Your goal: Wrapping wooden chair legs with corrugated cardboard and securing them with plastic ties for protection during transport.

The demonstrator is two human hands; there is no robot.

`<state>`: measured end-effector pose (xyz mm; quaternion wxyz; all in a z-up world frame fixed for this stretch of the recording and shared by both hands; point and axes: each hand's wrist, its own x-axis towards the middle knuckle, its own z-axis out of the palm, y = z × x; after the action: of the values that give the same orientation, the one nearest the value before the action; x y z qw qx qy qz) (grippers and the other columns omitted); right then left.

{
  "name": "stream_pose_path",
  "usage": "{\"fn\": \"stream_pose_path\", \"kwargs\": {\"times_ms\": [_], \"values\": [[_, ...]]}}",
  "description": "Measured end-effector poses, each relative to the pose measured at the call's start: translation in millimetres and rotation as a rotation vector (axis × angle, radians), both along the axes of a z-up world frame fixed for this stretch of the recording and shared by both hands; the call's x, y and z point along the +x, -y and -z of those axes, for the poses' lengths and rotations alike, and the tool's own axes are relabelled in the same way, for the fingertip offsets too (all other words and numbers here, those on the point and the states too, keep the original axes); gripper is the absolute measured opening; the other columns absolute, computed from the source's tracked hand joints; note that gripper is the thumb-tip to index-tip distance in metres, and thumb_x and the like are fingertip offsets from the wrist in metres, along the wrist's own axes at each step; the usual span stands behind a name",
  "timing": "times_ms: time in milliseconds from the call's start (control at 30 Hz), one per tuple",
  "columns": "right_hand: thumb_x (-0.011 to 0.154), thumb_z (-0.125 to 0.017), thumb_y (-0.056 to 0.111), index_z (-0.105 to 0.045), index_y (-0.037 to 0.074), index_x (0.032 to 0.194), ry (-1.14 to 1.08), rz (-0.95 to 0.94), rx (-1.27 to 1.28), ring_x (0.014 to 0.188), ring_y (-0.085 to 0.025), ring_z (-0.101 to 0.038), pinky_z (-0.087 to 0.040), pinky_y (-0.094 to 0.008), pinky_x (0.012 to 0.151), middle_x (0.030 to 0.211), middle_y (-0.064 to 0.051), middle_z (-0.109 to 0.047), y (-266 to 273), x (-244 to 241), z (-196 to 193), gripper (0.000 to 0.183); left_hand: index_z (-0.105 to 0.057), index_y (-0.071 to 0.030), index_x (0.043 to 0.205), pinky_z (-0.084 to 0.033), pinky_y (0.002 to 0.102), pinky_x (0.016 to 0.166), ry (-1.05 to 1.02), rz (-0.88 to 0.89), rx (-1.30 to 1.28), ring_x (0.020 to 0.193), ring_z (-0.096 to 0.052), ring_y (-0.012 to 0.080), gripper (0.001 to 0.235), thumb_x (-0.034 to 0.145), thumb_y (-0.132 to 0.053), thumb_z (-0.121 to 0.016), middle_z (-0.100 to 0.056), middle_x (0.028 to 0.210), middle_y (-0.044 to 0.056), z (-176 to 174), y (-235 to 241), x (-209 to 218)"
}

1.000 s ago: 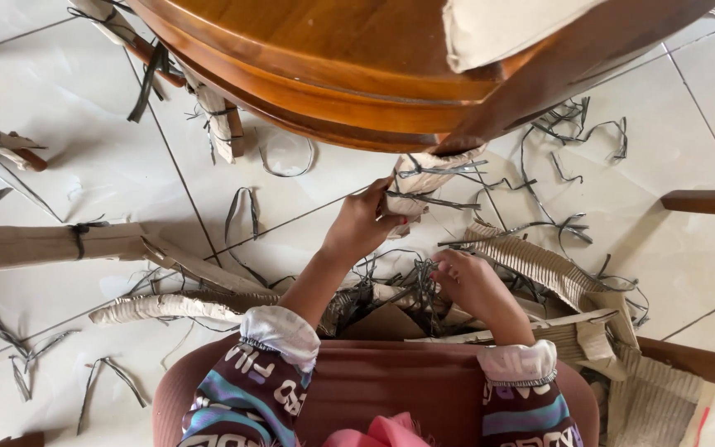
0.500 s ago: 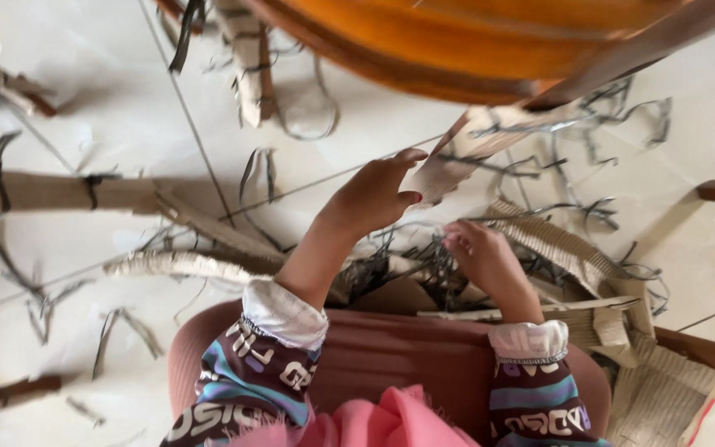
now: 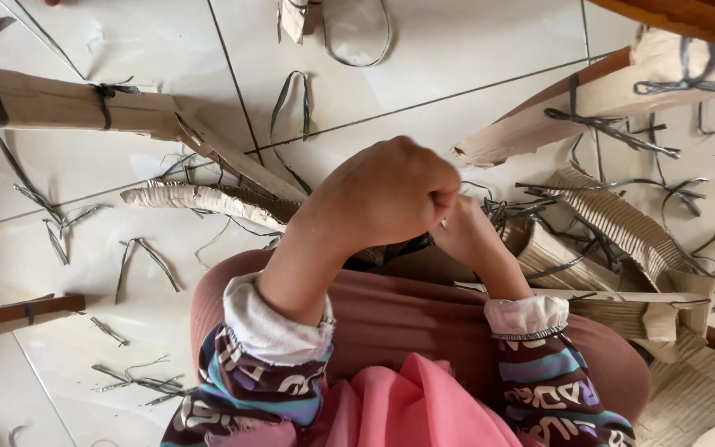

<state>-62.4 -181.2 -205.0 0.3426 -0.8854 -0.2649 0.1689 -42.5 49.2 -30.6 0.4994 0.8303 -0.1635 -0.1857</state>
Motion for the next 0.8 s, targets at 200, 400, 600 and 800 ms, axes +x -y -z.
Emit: {"fn": "stream_pose_path", "kwargs": {"times_ms": [200,400,600,800], "values": [[0.092,-0.068,0.006,-0.071,0.007,0.097,-0.068,0.062,-0.029,0.075,-0.039,-0.072,-0.056,-0.044,0.056,0.08,-0.011,-0.069,-5,0,4,0.006,-0.048,-0.012,0.059,-0.037,0.031,0.042,0.413,0.147,-0.243,0.043,-0.047,0.0177,0.026,0.066,0.013,-0.049,-0.047,0.048,-0.001,-4,9,15],[0.091,-0.068,0.006,-0.074,0.006,0.099,-0.128,0.103,-0.055,0.075,-0.039,-0.073,-0.056,-0.044,0.06,0.077,-0.012,-0.071,-11,9,-5,0.01,-0.047,-0.016,0.061,-0.028,0.03,0.04,0.516,0.161,-0.195,0.045,-0.047,0.0143,0.025,0.061,0.01,-0.049,-0.05,0.051,-0.005,-4,14,16],[0.09,-0.068,0.006,-0.077,0.006,0.1,-0.18,0.161,-0.079,0.075,-0.038,-0.073,-0.055,-0.044,0.064,0.075,-0.013,-0.072,-7,18,-28,0.014,-0.052,-0.017,0.072,-0.032,0.035,0.039,0.386,0.128,0.166,0.043,-0.045,0.017,0.018,0.069,0.001,-0.055,-0.054,0.054,-0.004,8,30,26],[0.089,-0.068,0.006,-0.079,0.005,0.102,-0.233,0.22,-0.1,0.076,-0.038,-0.074,-0.055,-0.044,0.069,0.072,-0.014,-0.074,1,27,-51,0.017,-0.068,-0.014,0.094,-0.058,0.046,0.068,0.045,0.032,0.26,0.069,-0.072,0.0297,0.022,0.085,0.004,-0.059,-0.071,0.075,0.006,34,30,25]]}}
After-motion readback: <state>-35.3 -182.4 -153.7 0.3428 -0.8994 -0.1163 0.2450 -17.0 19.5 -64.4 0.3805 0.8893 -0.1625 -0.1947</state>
